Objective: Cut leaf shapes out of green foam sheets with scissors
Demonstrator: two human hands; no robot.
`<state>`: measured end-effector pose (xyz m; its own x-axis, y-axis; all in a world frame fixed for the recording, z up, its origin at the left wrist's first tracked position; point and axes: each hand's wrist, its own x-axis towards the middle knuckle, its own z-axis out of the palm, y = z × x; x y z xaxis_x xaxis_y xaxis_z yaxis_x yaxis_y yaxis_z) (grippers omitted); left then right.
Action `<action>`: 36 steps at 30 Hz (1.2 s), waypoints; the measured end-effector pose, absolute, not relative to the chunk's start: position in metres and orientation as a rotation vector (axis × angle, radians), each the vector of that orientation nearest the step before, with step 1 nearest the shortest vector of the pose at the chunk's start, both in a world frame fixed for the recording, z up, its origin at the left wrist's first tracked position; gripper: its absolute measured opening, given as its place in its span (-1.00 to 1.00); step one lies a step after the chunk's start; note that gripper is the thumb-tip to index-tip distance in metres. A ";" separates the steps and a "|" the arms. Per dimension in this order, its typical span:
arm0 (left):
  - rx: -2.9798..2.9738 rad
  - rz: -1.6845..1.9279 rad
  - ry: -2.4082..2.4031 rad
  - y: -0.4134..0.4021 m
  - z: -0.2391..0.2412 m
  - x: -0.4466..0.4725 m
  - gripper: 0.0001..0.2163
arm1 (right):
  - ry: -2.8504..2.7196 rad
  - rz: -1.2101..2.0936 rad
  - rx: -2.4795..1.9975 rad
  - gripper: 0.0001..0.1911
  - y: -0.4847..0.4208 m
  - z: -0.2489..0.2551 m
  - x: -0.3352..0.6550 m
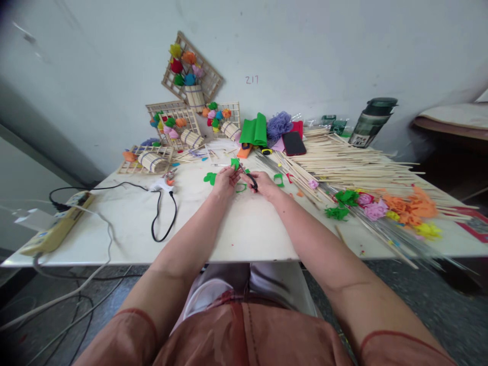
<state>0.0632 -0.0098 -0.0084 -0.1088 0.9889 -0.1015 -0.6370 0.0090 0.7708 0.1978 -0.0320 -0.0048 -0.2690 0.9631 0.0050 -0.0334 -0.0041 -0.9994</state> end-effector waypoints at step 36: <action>0.492 1.555 0.813 -0.008 -0.004 0.059 -0.93 | -1.426 1.392 -1.124 -0.68 -0.031 -0.007 0.194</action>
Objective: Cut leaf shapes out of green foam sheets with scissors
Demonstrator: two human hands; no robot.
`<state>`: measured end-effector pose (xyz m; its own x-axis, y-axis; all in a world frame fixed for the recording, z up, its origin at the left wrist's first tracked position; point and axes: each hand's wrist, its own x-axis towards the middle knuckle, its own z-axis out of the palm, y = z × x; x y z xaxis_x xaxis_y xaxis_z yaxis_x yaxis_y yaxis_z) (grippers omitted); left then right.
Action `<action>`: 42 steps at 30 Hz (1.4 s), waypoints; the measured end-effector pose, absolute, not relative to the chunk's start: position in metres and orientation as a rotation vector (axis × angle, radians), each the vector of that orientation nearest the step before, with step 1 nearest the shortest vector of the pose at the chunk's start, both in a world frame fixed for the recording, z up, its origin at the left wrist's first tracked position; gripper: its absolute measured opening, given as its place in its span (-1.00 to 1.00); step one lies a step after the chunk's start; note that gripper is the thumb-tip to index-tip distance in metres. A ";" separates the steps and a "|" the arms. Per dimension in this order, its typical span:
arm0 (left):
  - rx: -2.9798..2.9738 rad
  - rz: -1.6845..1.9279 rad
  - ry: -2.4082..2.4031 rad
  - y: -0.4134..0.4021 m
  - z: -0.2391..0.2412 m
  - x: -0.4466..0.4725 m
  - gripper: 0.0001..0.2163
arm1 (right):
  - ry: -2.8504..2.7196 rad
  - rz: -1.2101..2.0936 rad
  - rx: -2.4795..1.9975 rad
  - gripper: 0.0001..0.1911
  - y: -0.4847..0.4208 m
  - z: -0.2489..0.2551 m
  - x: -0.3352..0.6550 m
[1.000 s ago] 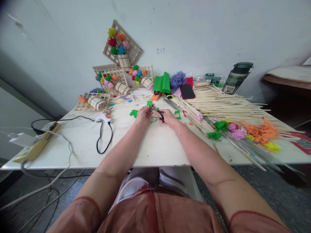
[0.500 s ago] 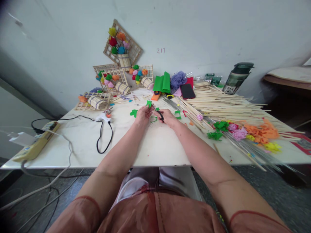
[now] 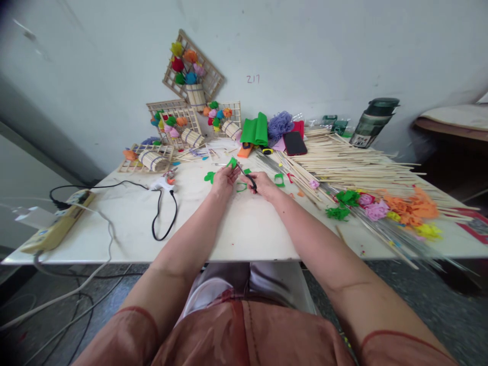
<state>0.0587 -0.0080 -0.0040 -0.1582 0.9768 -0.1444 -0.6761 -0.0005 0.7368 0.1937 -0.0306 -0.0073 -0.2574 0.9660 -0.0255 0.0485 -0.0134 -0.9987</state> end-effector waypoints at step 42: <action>0.558 1.500 0.865 -0.009 -0.005 0.060 -0.92 | -1.406 1.385 -1.083 -0.62 -0.030 -0.005 0.198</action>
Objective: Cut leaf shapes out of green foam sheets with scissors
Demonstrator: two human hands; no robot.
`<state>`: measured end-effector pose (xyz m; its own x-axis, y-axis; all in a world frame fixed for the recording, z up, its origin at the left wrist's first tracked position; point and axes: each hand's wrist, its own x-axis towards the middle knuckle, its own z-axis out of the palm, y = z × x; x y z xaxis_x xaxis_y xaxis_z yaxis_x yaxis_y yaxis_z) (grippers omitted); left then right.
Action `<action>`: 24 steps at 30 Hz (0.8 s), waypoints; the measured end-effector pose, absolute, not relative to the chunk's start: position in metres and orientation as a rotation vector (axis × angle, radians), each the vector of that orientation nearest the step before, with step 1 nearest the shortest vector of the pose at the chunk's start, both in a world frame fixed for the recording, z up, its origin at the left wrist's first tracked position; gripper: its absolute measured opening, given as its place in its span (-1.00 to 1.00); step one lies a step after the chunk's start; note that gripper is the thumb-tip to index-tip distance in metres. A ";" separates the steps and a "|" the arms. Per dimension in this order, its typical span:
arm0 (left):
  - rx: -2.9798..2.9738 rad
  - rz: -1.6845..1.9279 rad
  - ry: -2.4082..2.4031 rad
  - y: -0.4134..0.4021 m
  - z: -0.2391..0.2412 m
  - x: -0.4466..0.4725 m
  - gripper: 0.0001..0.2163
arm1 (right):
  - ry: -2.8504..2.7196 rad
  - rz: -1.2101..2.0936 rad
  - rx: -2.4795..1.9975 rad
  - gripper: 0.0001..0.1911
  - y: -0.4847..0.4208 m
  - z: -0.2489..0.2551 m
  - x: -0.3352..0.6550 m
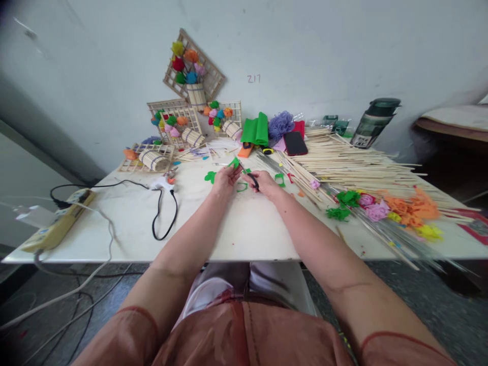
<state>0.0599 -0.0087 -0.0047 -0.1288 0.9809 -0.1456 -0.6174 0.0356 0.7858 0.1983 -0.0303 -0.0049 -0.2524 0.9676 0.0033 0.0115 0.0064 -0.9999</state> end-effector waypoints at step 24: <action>0.492 1.577 0.817 -0.008 -0.004 0.057 -0.86 | -1.437 1.404 -1.130 -0.71 -0.035 0.001 0.197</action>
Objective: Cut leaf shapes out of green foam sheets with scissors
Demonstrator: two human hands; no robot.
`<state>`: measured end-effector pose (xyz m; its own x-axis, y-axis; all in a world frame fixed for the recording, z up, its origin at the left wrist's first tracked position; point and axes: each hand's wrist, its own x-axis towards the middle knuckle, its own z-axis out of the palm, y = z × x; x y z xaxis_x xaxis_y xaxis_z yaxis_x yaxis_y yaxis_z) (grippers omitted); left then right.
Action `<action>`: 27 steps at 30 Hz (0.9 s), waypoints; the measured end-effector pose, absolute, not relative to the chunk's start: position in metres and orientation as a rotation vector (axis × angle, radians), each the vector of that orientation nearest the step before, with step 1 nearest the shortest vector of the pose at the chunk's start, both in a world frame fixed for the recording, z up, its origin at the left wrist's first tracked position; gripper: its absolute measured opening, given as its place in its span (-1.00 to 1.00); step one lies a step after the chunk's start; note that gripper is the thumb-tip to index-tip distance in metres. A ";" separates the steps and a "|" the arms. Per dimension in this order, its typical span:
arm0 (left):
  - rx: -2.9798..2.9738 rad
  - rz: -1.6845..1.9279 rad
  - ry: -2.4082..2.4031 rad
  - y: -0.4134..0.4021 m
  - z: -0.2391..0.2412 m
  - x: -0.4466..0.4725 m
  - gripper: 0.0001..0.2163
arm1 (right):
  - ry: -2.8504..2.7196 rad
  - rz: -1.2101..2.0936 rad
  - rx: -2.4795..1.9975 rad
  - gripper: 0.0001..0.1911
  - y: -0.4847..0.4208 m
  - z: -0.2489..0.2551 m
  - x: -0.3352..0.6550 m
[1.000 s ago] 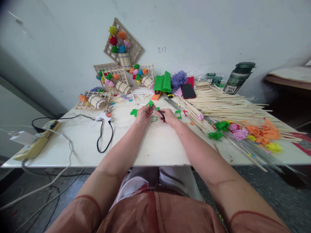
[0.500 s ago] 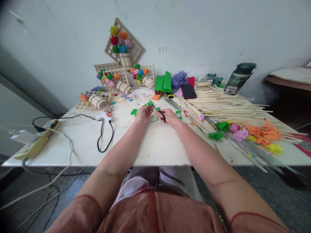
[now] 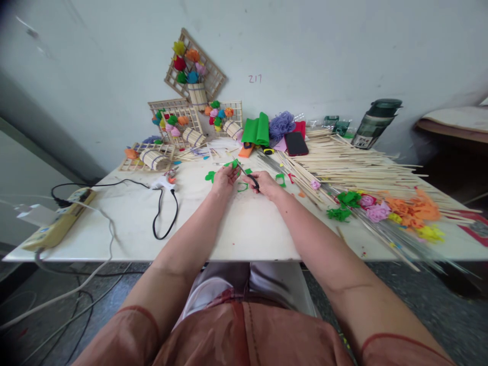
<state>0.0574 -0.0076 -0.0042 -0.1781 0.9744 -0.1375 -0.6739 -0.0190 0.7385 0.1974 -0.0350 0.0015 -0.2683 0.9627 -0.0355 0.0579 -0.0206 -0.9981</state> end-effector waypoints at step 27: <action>0.598 1.502 0.841 -0.010 -0.005 0.059 -0.82 | -1.389 1.447 -1.082 -0.62 -0.031 -0.004 0.201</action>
<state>0.0590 -0.0104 -0.0049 -0.1143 0.9874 -0.1091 -0.6090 0.0171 0.7930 0.2013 -0.0306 -0.0043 -0.2783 0.9599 -0.0343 -0.0046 -0.0370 -0.9993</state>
